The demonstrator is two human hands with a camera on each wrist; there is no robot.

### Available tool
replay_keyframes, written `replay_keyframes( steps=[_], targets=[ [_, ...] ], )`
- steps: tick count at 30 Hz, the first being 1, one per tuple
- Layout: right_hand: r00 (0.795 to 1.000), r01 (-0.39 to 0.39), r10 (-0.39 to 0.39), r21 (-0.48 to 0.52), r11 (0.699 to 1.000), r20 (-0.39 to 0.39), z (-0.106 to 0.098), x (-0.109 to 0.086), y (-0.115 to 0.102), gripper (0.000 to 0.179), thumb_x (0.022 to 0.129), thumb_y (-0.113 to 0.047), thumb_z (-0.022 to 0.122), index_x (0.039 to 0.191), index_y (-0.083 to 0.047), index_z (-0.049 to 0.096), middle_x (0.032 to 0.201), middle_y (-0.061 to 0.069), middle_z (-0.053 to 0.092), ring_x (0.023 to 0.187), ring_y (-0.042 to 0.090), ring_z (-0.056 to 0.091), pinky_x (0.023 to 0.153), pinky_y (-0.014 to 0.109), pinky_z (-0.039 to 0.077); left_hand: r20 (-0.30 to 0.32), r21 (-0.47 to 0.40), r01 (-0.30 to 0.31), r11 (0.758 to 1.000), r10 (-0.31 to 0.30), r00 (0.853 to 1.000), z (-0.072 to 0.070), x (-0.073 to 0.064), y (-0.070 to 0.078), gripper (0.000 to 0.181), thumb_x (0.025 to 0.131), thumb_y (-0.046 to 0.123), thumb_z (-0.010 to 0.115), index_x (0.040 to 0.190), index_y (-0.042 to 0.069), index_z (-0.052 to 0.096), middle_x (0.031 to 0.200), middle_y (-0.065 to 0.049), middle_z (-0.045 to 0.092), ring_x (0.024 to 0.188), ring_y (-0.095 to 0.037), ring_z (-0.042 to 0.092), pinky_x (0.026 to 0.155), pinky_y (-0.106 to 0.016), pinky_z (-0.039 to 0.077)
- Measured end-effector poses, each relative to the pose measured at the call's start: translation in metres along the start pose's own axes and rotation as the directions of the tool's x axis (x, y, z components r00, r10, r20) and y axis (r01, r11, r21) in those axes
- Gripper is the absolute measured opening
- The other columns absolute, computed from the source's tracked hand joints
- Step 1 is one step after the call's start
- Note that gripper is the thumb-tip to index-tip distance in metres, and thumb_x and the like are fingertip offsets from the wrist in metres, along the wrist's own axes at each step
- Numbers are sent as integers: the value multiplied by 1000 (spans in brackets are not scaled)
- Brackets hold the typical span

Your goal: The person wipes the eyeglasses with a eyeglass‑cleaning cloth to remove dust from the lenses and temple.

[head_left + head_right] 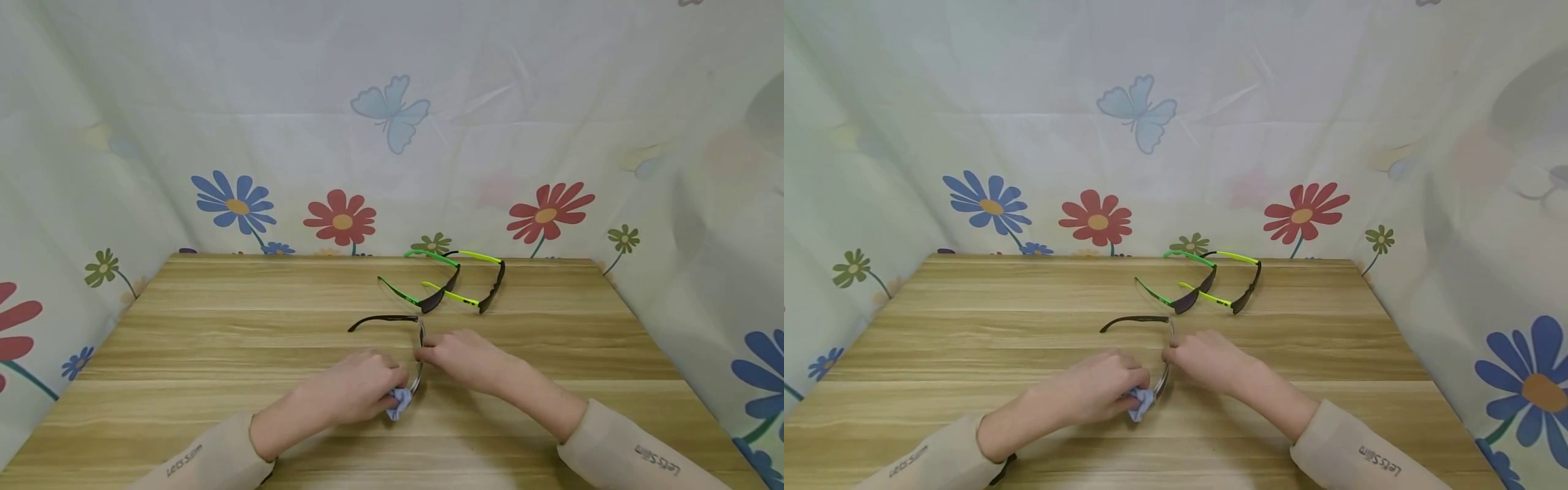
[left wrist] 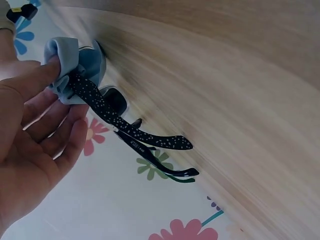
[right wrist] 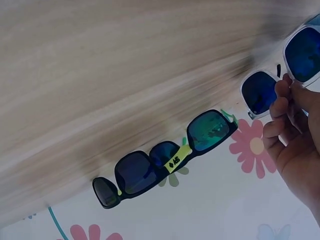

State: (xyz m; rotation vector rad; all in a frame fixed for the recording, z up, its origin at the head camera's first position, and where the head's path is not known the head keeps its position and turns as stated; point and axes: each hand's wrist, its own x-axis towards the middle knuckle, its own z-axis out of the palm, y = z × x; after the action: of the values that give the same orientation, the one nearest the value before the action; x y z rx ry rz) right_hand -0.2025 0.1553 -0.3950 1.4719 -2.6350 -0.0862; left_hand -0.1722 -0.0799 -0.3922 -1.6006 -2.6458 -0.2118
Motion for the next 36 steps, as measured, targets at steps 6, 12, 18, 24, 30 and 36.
replay_keyframes(
  steps=[6,12,18,24,30,36],
  targets=[
    [1000,6,-8,56,998,22,-1,1,0,14,93,3,70,95,-11,69,80,-2,55,63,7,51,53,23,43,6,39,29,999,-29,1000,-1,0,3,20,89,20,81,84,17,62,77,9,60,71,-4,58,79,-34,53],
    [1000,24,-24,108,994,5,2,2,1,16,92,7,69,93,-9,67,78,-3,52,64,5,49,54,22,43,6,65,43,997,-43,999,-4,0,3,22,87,18,82,83,16,61,75,7,60,69,-7,59,73,-33,53],
    [996,83,-81,85,993,-22,0,-2,2,16,92,8,69,100,-6,69,83,1,60,73,8,61,60,21,49,18,82,32,996,-34,999,-6,1,2,25,83,14,84,79,16,59,73,7,59,67,-8,57,64,-28,50],
    [986,153,-151,34,988,-74,-5,-4,5,25,90,10,70,109,-5,70,92,4,65,83,12,67,69,22,54,51,-28,29,999,-28,998,-12,0,-3,28,82,8,82,76,16,56,70,11,50,62,-3,44,56,-19,38],
    [967,216,-217,-28,976,-134,-8,-6,9,27,89,9,71,112,-4,69,93,3,65,85,12,65,70,22,54,82,-125,60,990,-50,995,-19,-2,-5,25,83,5,79,79,16,57,73,11,51,64,-3,44,56,-16,36],
    [963,229,-231,-26,973,-141,-11,-8,11,24,91,8,70,111,-6,67,95,3,66,89,12,65,73,22,55,104,-191,88,978,-69,992,-26,-7,-8,22,85,4,79,81,15,60,76,10,54,65,-4,47,58,-17,40]
  ],
)
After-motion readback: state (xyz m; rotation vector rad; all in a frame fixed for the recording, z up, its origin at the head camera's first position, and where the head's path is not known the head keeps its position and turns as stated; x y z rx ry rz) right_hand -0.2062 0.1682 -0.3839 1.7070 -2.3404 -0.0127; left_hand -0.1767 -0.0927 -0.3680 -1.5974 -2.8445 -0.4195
